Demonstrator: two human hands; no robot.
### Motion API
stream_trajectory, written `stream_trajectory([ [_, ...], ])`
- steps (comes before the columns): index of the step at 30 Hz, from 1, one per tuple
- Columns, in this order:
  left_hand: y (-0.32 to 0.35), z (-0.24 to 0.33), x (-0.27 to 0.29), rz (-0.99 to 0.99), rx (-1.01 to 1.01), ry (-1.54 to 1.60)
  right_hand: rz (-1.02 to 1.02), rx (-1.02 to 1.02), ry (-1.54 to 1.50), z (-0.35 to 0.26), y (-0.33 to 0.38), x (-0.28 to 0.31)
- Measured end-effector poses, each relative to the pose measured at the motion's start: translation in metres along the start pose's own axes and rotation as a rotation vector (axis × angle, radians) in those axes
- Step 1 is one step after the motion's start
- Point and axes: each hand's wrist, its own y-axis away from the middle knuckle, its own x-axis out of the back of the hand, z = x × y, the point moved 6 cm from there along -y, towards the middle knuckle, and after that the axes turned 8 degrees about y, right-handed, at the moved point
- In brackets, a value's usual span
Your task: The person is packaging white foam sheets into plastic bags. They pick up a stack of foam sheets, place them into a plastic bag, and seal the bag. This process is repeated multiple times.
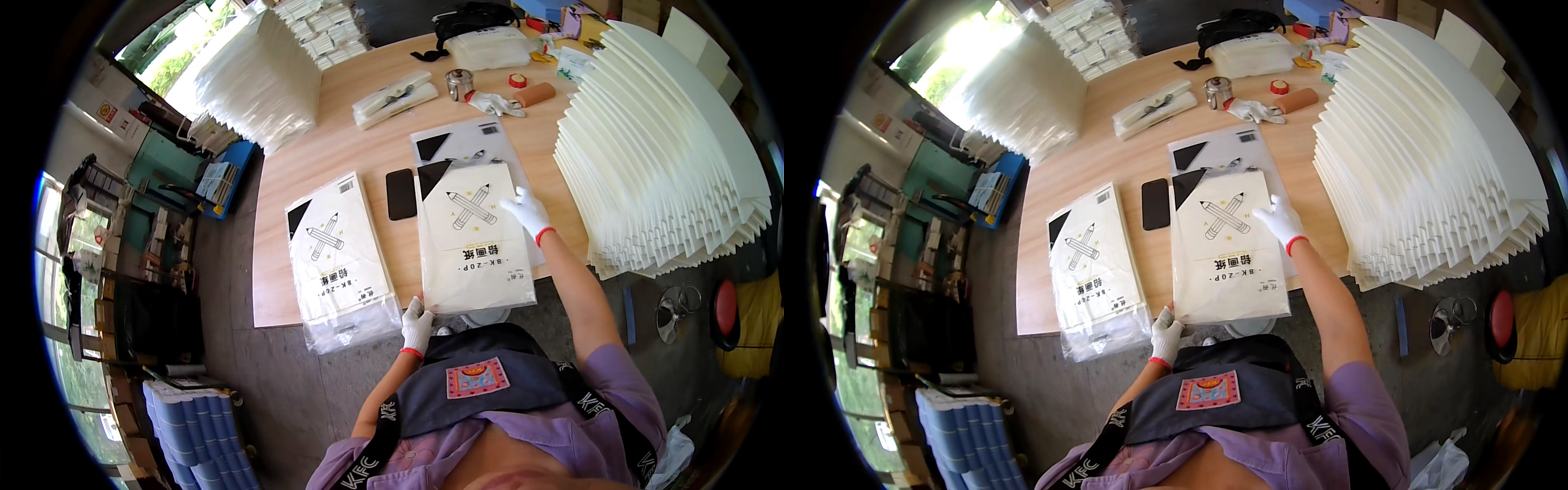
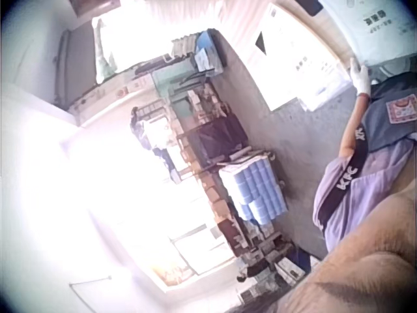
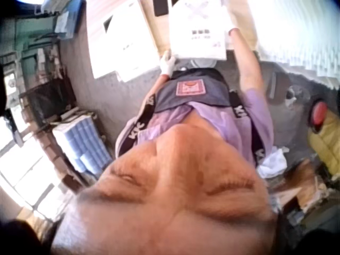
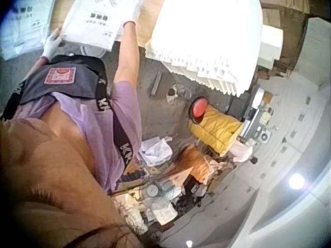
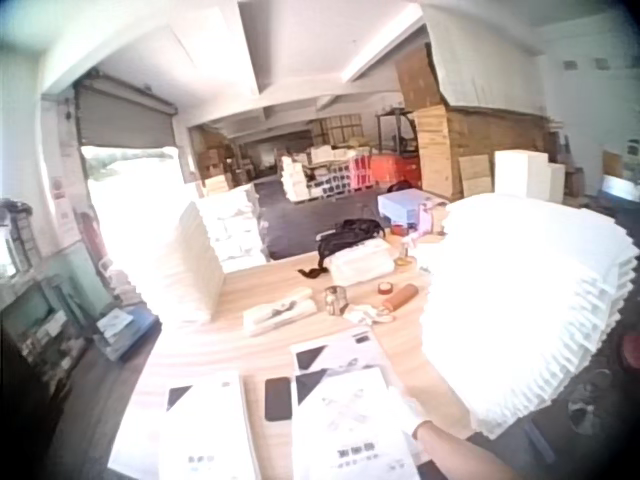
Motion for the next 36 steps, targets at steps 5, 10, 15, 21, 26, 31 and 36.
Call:
stream_trajectory([
  [5,0.032,-0.011,0.015,-0.274,0.243,0.086,-0.332,-0.322,-0.650,-0.015,-0.017,-0.010],
  [10,0.048,-0.022,0.028,-0.326,0.386,0.107,-0.144,-0.219,-0.580,-0.003,-0.039,-0.013],
  [15,0.046,-0.018,0.036,-0.298,0.323,-0.047,0.077,-0.289,-0.735,-0.007,-0.043,-0.008],
  [21,0.046,0.010,0.027,-0.168,0.024,-0.494,0.248,0.011,-0.285,-0.036,-0.039,0.029],
  [26,0.038,0.043,0.006,0.052,-0.256,-1.049,0.009,0.173,-0.282,-0.089,-0.029,0.045],
  [31,0.016,0.040,0.016,0.076,-0.528,-0.969,0.384,0.225,-0.569,-0.079,-0.013,0.079],
  [36,0.023,0.068,0.005,0.141,-0.540,-0.712,0.154,0.638,0.097,-0.146,0.120,0.053],
])
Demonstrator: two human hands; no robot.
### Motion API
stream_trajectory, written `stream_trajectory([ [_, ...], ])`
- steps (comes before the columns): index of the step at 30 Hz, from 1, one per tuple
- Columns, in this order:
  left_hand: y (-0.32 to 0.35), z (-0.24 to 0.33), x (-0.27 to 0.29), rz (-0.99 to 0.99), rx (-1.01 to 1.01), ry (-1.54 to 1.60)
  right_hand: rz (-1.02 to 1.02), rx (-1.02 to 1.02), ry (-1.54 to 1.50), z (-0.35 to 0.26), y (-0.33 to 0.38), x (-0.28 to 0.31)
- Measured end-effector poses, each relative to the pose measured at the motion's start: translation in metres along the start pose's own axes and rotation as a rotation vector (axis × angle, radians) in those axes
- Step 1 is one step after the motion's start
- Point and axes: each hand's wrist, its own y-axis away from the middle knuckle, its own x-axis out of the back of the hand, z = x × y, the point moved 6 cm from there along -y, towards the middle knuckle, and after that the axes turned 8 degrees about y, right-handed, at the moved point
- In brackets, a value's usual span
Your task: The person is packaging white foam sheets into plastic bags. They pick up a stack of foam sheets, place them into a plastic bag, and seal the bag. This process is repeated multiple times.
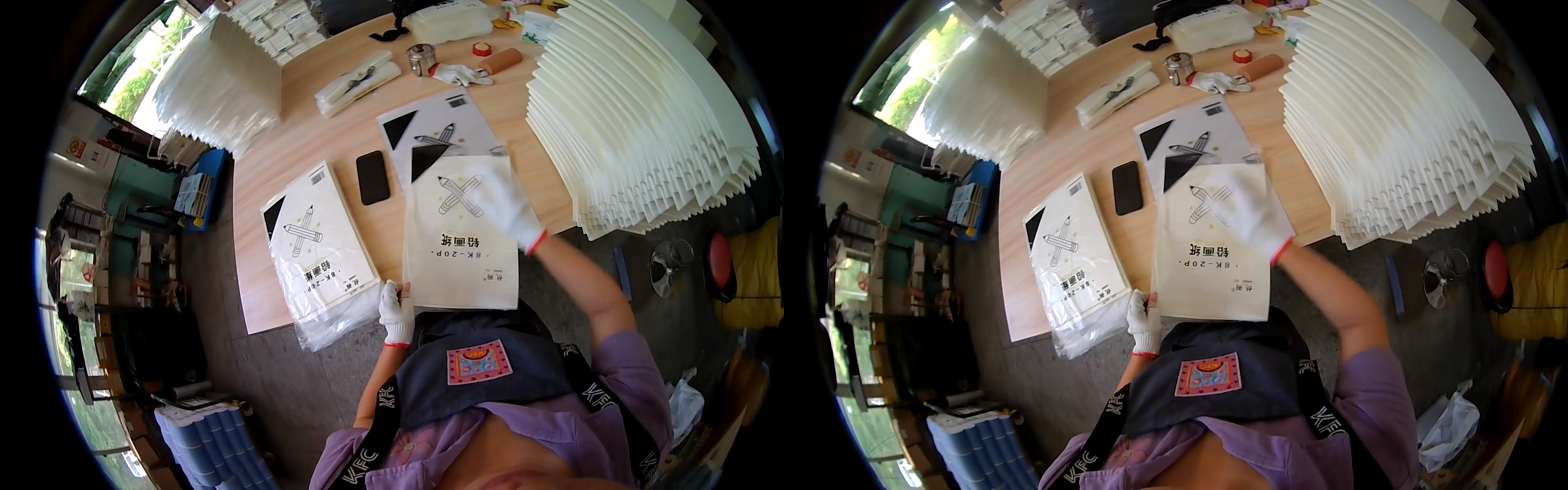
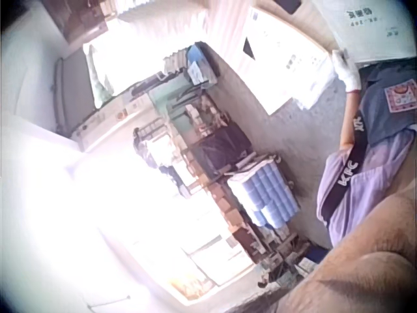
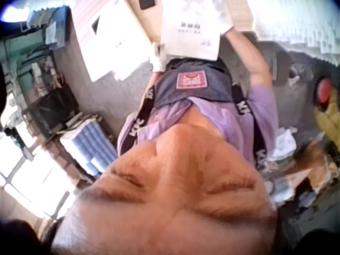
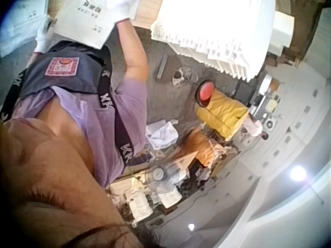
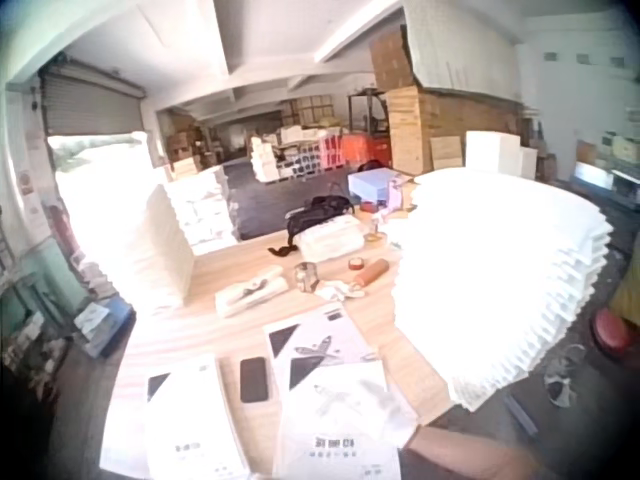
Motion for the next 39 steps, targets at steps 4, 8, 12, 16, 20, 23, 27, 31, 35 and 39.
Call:
stream_trajectory([
  [4,-0.003,0.004,-0.006,-0.031,-0.022,-0.024,-0.442,0.229,0.284,-0.050,0.111,-0.061],
  [8,-0.002,0.012,-0.004,-0.054,-0.014,-0.050,-0.514,0.001,0.489,0.002,0.163,-0.065],
  [12,0.003,-0.002,-0.009,0.104,-0.260,-0.141,-0.353,-0.344,0.628,0.019,0.162,-0.008],
  [16,0.022,-0.028,-0.017,-0.020,0.180,0.310,-0.466,-0.184,0.854,0.004,0.200,0.003],
  [20,0.051,-0.001,-0.009,-0.129,0.544,0.813,-0.482,-0.078,0.821,-0.016,0.226,0.012],
  [23,0.056,-0.005,0.000,-0.215,0.533,0.738,-0.460,-0.024,0.769,-0.024,0.225,0.018],
  [27,0.059,0.003,0.013,-0.530,0.321,0.379,-0.637,-0.007,0.694,-0.019,0.232,0.019],
  [31,0.038,0.036,0.005,-0.697,-0.142,-0.071,-0.524,0.026,0.659,-0.024,0.211,0.024],
  [35,0.003,0.022,-0.022,-0.368,0.044,0.030,-0.486,-0.292,0.841,0.030,0.169,0.023],
  [39,0.010,0.004,-0.027,-0.272,0.024,-0.093,-0.849,-0.236,0.383,-0.002,0.217,0.005],
])
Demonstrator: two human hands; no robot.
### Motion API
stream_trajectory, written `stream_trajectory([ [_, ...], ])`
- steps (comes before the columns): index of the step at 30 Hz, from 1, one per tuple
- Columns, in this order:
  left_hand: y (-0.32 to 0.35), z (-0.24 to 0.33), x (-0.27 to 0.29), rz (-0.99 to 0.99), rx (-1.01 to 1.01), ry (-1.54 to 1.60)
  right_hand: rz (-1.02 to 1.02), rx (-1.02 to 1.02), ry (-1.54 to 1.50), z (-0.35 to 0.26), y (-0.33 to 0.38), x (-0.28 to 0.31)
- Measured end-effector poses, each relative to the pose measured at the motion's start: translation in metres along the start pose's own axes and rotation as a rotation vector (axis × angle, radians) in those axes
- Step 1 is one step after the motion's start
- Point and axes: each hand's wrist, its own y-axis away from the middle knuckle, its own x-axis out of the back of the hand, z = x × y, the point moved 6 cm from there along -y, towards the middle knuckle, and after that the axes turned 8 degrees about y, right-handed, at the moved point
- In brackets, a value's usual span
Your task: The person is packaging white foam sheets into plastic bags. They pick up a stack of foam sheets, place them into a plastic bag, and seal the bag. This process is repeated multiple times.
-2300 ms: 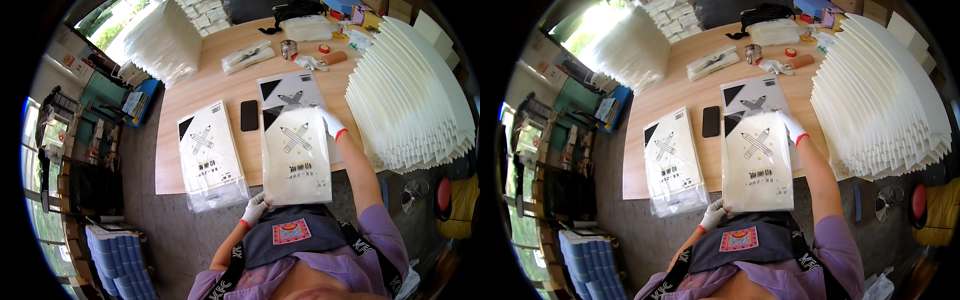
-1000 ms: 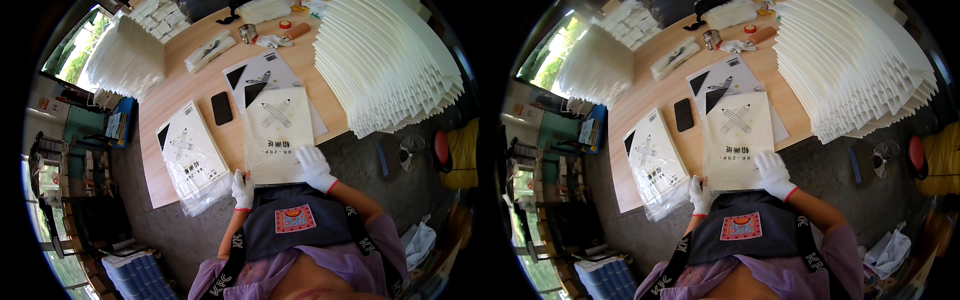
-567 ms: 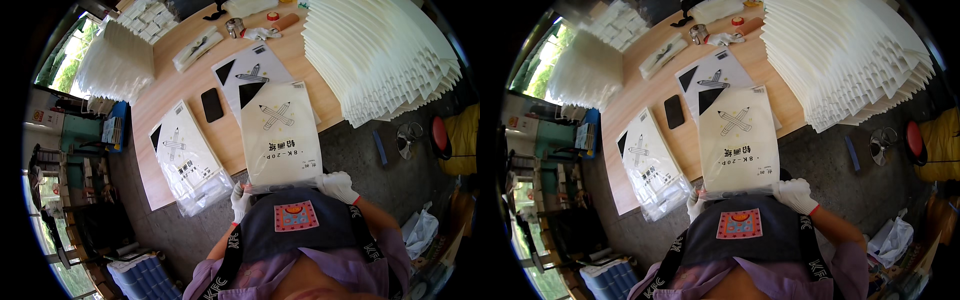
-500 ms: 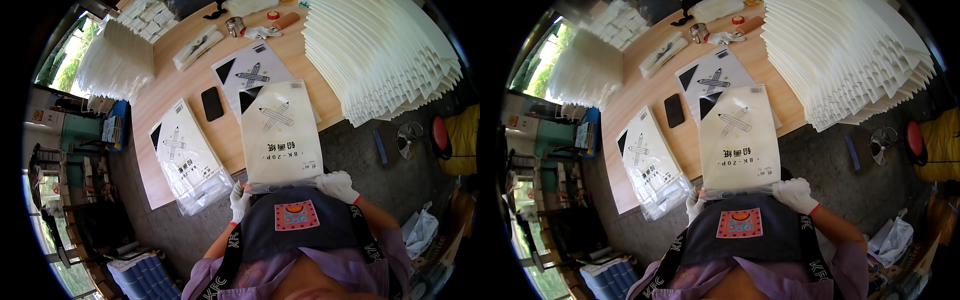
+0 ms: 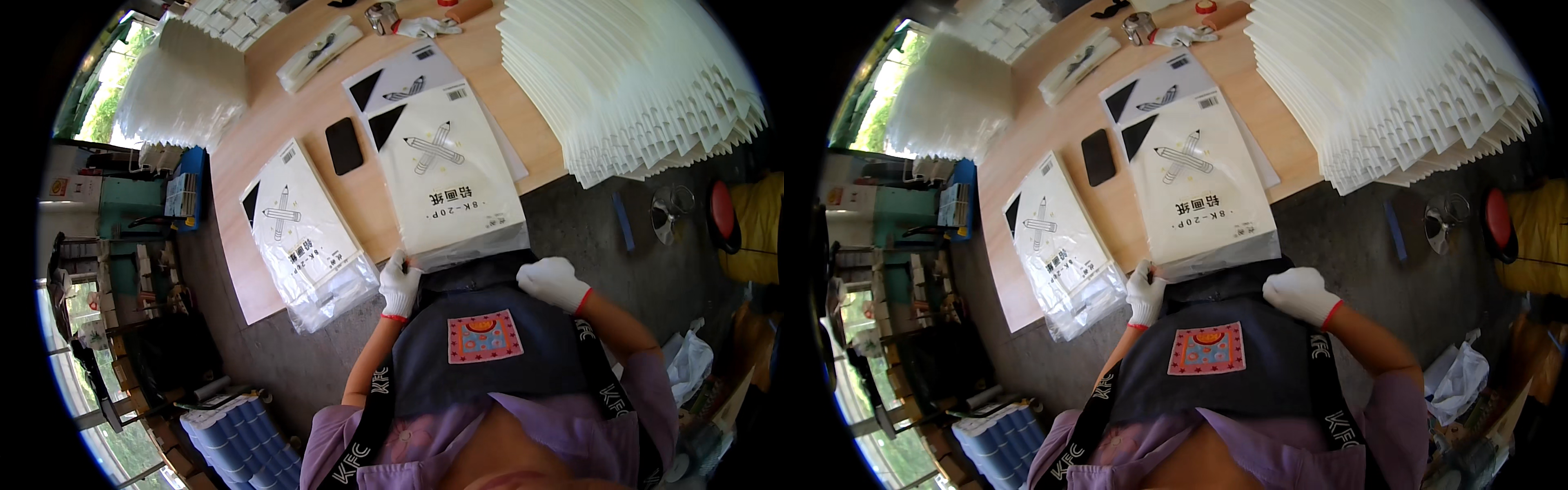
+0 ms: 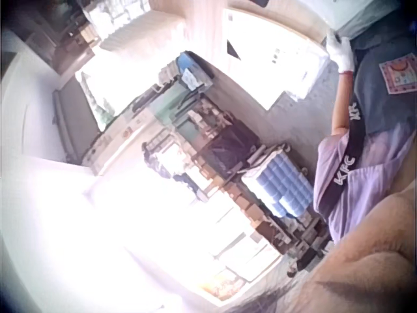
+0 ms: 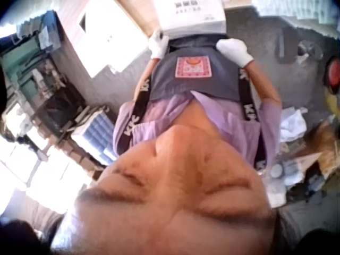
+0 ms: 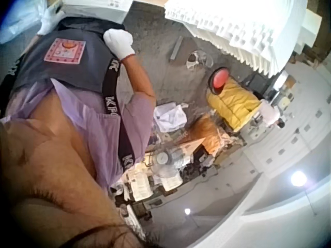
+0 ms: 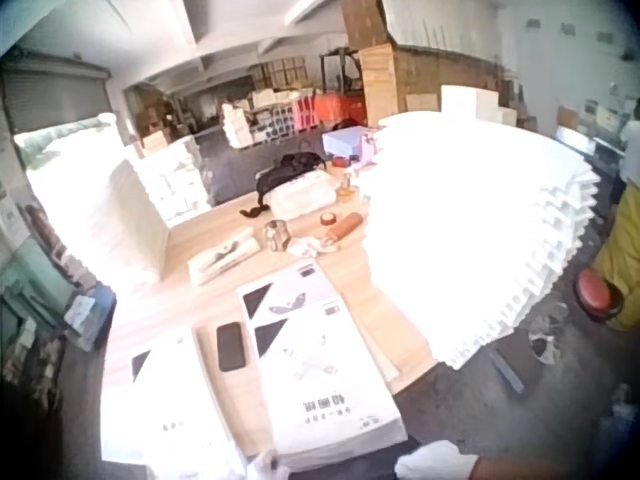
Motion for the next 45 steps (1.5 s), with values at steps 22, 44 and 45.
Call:
stream_trajectory([
  [22,0.041,0.038,-0.066,-0.528,0.737,1.077,0.357,-0.284,-1.292,0.007,-0.104,-0.017],
  [44,0.045,0.130,-0.070,-1.049,0.066,0.855,0.357,-0.340,-1.644,0.022,-0.096,-0.013],
  [45,0.047,0.127,-0.064,-1.080,-0.017,0.805,0.407,-0.354,-1.558,0.039,-0.092,-0.011],
])
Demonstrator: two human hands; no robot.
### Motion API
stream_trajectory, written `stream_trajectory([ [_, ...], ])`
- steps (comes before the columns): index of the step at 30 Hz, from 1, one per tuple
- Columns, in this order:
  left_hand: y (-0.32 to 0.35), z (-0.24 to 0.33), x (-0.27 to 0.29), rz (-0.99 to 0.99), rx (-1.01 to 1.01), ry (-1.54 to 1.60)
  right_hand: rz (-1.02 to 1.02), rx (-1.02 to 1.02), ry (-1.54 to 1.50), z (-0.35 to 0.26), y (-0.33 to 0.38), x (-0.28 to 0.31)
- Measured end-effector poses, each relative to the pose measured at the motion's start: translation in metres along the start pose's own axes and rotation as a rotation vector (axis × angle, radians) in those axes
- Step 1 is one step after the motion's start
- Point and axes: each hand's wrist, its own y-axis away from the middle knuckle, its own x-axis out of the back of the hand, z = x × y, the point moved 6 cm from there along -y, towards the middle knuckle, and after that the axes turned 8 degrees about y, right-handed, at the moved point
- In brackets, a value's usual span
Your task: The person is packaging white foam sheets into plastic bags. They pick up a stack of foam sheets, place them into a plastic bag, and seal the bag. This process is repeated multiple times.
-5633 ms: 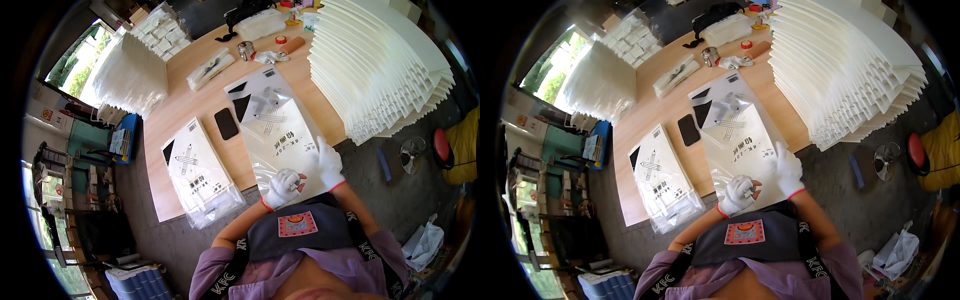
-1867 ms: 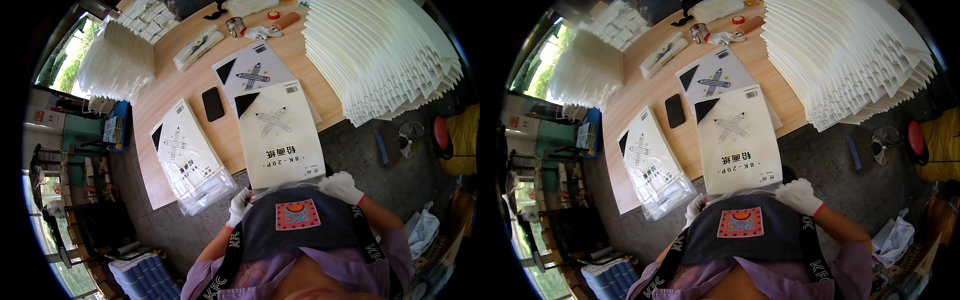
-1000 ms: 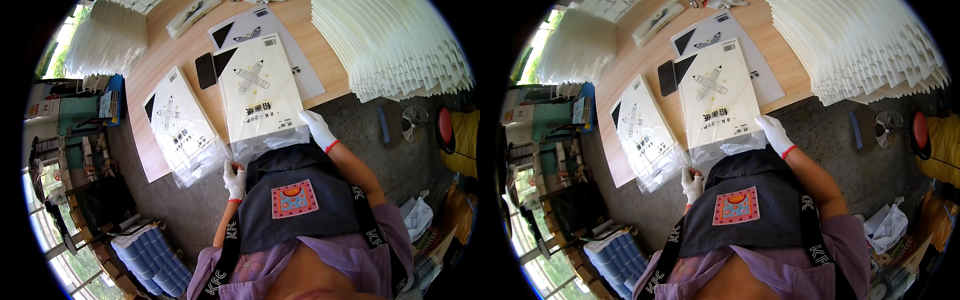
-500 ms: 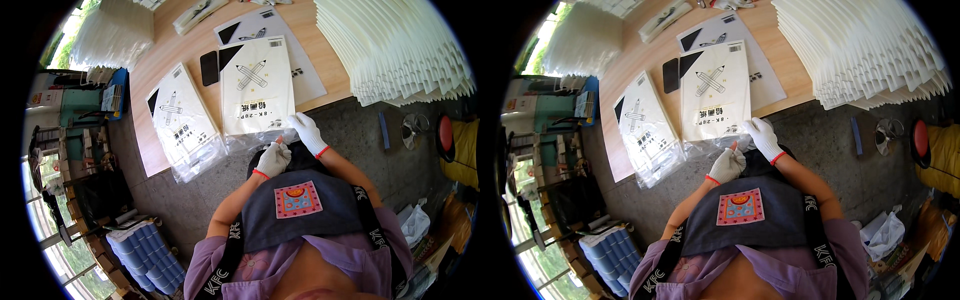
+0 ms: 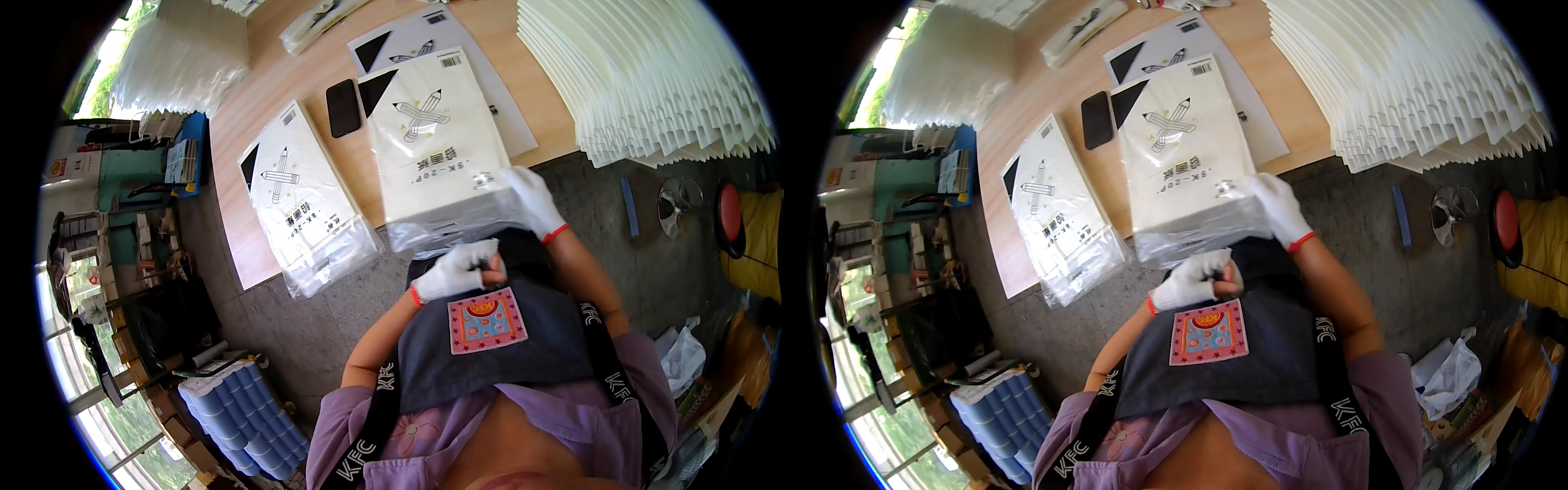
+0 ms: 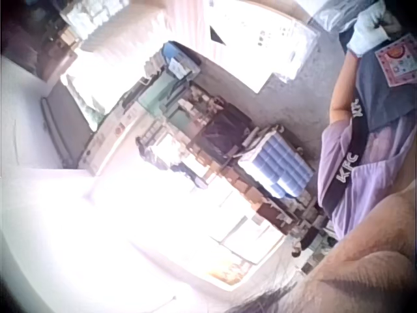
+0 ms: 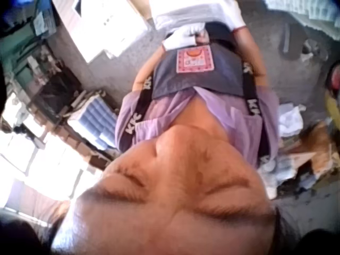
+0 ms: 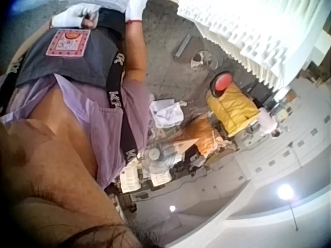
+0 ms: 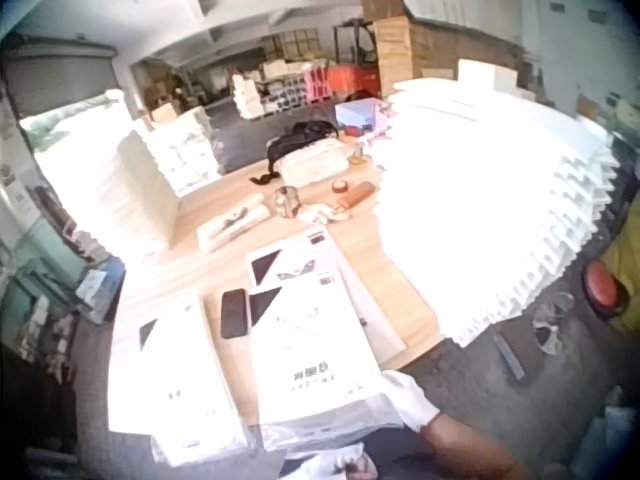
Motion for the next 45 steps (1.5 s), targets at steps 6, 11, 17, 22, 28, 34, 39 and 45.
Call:
stream_trajectory([
  [6,0.126,-0.084,0.119,1.138,0.409,-0.004,-0.623,-0.399,0.599,0.064,0.057,0.092],
  [11,0.105,-0.163,0.133,1.135,0.279,0.563,-0.346,-0.364,0.598,0.055,0.032,0.111],
  [17,0.067,0.021,0.093,1.036,-0.141,-0.451,-0.402,-0.191,0.096,0.054,0.003,0.016],
  [22,0.160,0.067,0.105,1.134,-0.781,-0.608,-0.656,-0.104,-0.146,0.042,-0.010,-0.127],
  [28,0.295,0.079,0.172,1.723,-0.729,-0.265,-0.780,0.006,0.183,0.013,-0.041,-0.276],
  [34,0.330,-0.045,0.246,1.718,0.353,-0.980,-0.552,0.139,0.616,0.025,-0.034,-0.302],
  [39,0.294,-0.039,0.250,1.537,0.506,-1.053,-0.705,0.159,0.416,0.046,-0.006,-0.277],
  [45,0.227,0.042,0.221,1.406,0.514,-1.518,-0.804,-0.003,0.472,0.034,0.032,-0.166],
])
